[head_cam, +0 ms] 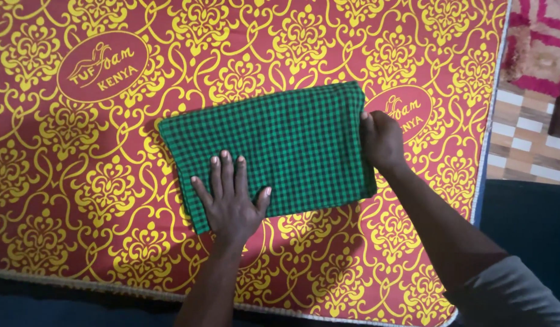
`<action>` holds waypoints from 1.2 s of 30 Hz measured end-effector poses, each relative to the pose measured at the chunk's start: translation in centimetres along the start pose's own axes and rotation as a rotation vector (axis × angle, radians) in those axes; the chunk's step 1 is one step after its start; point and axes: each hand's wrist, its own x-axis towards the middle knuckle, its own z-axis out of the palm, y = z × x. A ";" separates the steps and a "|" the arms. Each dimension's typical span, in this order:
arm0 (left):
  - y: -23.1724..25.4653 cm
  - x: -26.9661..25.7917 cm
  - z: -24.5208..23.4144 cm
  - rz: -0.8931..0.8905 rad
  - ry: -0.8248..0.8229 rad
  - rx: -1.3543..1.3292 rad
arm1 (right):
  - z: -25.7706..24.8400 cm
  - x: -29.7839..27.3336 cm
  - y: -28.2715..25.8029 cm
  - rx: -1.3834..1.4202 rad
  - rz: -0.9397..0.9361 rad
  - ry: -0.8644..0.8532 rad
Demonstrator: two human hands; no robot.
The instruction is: The person folds a green cloth on a bed and then folds a white patterned cloth.
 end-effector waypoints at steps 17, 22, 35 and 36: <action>0.1 -0.2 -0.1 -0.011 -0.022 -0.001 | -1.2 1.1 -3.4 0.806 0.338 -0.357; 0.1 -0.1 0.0 -0.017 -0.038 -0.008 | 0.5 5.4 -1.4 0.929 0.396 -0.457; 0.1 -0.1 0.1 -0.003 0.007 -0.038 | -0.7 5.8 -0.5 0.506 0.245 -0.068; 0.1 0.0 0.1 0.000 0.013 -0.029 | 0.2 4.7 -1.9 0.202 -0.036 0.106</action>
